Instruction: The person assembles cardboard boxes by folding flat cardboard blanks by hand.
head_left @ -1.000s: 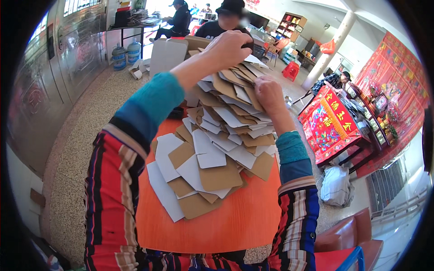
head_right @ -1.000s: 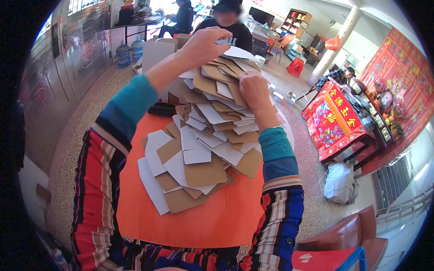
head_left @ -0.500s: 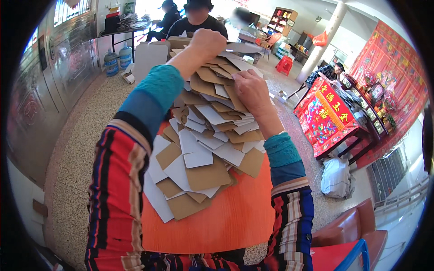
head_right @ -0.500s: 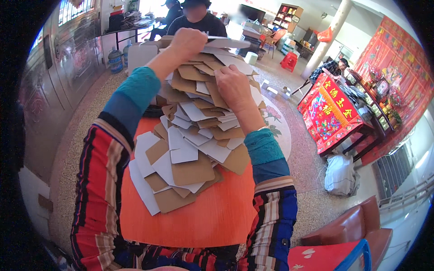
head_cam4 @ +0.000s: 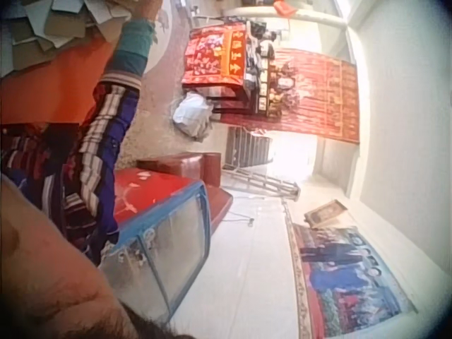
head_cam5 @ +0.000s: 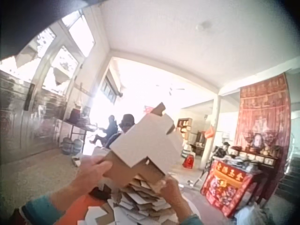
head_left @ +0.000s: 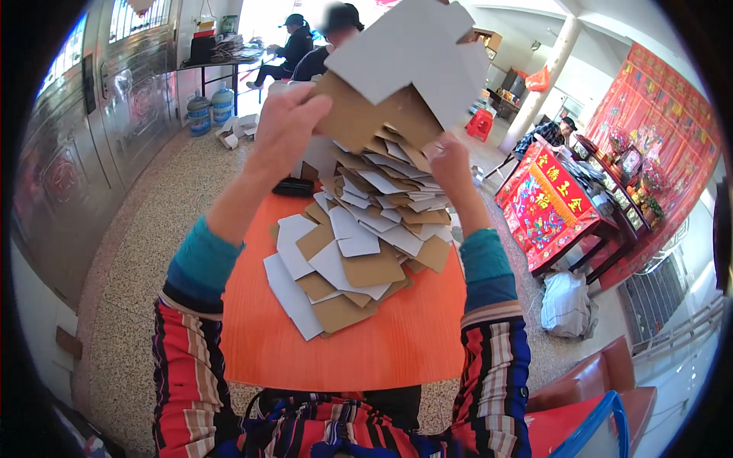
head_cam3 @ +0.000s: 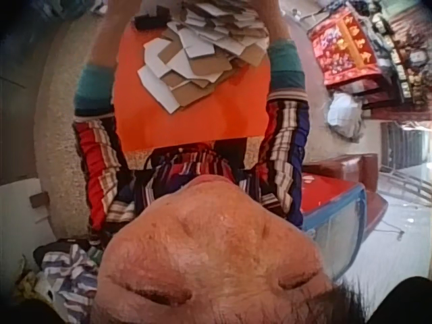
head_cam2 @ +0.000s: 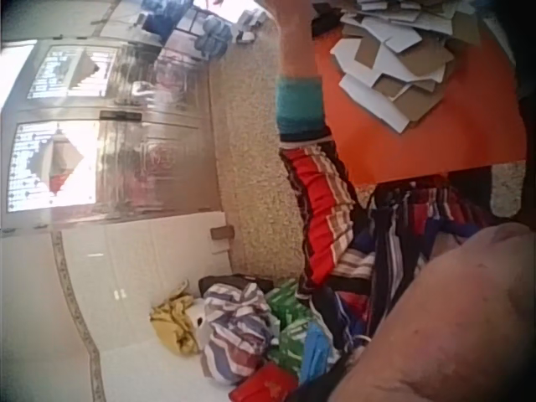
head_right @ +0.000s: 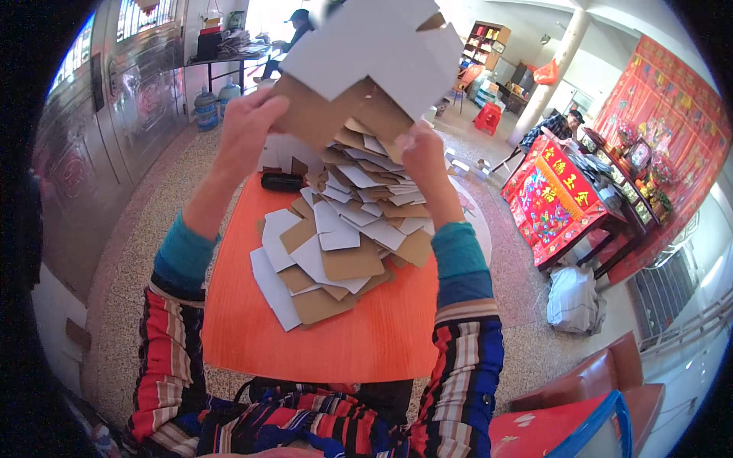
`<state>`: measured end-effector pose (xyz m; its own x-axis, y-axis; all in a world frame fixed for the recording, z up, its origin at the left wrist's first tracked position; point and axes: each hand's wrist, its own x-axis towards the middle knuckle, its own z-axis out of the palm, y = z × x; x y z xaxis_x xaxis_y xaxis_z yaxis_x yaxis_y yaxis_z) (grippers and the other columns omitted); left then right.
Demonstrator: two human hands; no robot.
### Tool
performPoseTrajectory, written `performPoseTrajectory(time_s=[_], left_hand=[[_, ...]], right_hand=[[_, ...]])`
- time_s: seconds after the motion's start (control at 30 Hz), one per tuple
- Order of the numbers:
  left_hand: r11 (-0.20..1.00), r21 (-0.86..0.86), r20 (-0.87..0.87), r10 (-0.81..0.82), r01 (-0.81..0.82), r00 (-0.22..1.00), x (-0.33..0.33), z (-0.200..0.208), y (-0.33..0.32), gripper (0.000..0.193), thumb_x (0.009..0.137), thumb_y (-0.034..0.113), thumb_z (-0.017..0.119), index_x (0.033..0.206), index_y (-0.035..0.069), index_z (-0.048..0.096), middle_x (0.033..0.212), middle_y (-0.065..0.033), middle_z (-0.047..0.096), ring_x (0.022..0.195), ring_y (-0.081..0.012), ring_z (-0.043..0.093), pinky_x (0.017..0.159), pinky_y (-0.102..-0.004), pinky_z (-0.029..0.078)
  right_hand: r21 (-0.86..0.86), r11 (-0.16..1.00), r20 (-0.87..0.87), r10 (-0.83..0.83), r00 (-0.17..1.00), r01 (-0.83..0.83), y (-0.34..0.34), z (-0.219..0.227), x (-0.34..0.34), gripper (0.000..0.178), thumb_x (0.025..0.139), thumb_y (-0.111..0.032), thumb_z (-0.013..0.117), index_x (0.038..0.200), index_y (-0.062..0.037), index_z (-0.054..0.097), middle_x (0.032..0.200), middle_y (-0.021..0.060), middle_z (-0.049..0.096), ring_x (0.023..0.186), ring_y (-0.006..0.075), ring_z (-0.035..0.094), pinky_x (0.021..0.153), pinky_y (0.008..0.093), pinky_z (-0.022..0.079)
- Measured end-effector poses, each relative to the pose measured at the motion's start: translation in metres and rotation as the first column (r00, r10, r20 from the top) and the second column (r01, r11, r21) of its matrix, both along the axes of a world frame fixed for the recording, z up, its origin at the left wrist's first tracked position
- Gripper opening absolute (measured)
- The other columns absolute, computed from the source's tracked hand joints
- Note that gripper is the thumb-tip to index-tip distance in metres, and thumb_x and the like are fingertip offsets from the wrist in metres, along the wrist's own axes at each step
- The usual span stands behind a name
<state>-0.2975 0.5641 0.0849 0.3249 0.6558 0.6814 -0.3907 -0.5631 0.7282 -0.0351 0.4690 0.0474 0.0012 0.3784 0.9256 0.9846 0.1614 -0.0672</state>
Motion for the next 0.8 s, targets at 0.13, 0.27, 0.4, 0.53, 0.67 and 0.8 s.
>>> performPoseTrajectory(time_s=[0.13,0.27,0.4,0.53,0.67,0.8], left_hand=[[0.922,-0.273,0.008,-0.284,0.275,0.959,-0.026,-0.050,-0.020,0.017,0.084,0.014,0.057,0.084,-0.002,0.063,0.072,-0.0008,0.057,0.065,-0.0087,0.045,0.057,-0.0193,0.039],[0.869,-0.366,-0.072,-0.382,0.332,0.921,-0.027,-0.097,-0.057,0.015,0.084,0.009,0.057,0.088,-0.004,0.065,0.074,0.0002,0.058,0.066,-0.0068,0.046,0.058,-0.0187,0.039],[0.874,-0.335,-0.198,-0.430,0.351,0.881,-0.020,-0.137,-0.088,0.016,0.085,0.007,0.056,0.091,-0.005,0.065,0.075,0.0005,0.059,0.067,-0.0065,0.047,0.061,-0.0186,0.041],[0.817,-0.344,-0.401,-0.573,0.463,0.714,-0.009,-0.172,-0.106,0.019,0.086,0.005,0.057,0.100,-0.006,0.066,0.080,-0.0001,0.063,0.072,-0.0069,0.051,0.066,-0.0184,0.045],[0.734,-0.461,-0.303,-0.659,0.499,0.689,0.006,-0.180,-0.134,0.016,0.087,0.002,0.059,0.100,-0.003,0.066,0.086,-0.0011,0.066,0.074,-0.0088,0.055,0.065,-0.0203,0.046],[0.708,-0.483,-0.257,-0.678,0.516,0.689,0.013,-0.214,-0.147,0.018,0.088,0.002,0.060,0.104,-0.003,0.066,0.089,-0.0014,0.067,0.077,-0.0093,0.057,0.068,-0.0209,0.047]], right_hand=[[0.237,0.920,-0.668,0.388,0.635,-0.312,-0.088,0.005,-0.024,0.035,0.085,-0.009,0.057,0.119,-0.0013,0.061,0.108,0.0131,0.065,0.093,0.0235,0.061,0.082,0.0297,0.049],[0.332,0.915,-0.832,0.398,0.385,-0.230,-0.145,-0.013,-0.052,0.041,0.085,-0.005,0.057,0.126,-0.0019,0.056,0.112,0.0136,0.063,0.096,0.0208,0.060,0.084,0.0285,0.048],[0.051,0.995,-0.724,-0.025,0.689,0.090,-0.183,-0.042,-0.073,0.050,0.085,-0.005,0.059,0.134,-0.0026,0.048,0.121,0.0168,0.058,0.103,0.0217,0.057,0.088,0.0310,0.048],[-0.016,0.996,-0.826,0.039,0.563,-0.093,-0.220,-0.064,-0.078,0.066,0.083,-0.004,0.064,0.143,-0.0027,0.036,0.133,0.0203,0.050,0.114,0.0246,0.053,0.095,0.0345,0.046],[0.045,0.997,-0.839,0.074,0.539,-0.067,-0.238,-0.087,-0.092,0.073,0.080,-0.001,0.067,0.145,-0.0029,0.033,0.131,0.0194,0.051,0.116,0.0252,0.052,0.097,0.0355,0.045],[0.033,0.999,-0.793,0.001,0.610,0.041,-0.251,-0.105,-0.098,0.079,0.077,0.000,0.069,0.146,-0.0037,0.030,0.130,0.0180,0.051,0.116,0.0252,0.052,0.098,0.0360,0.045]])
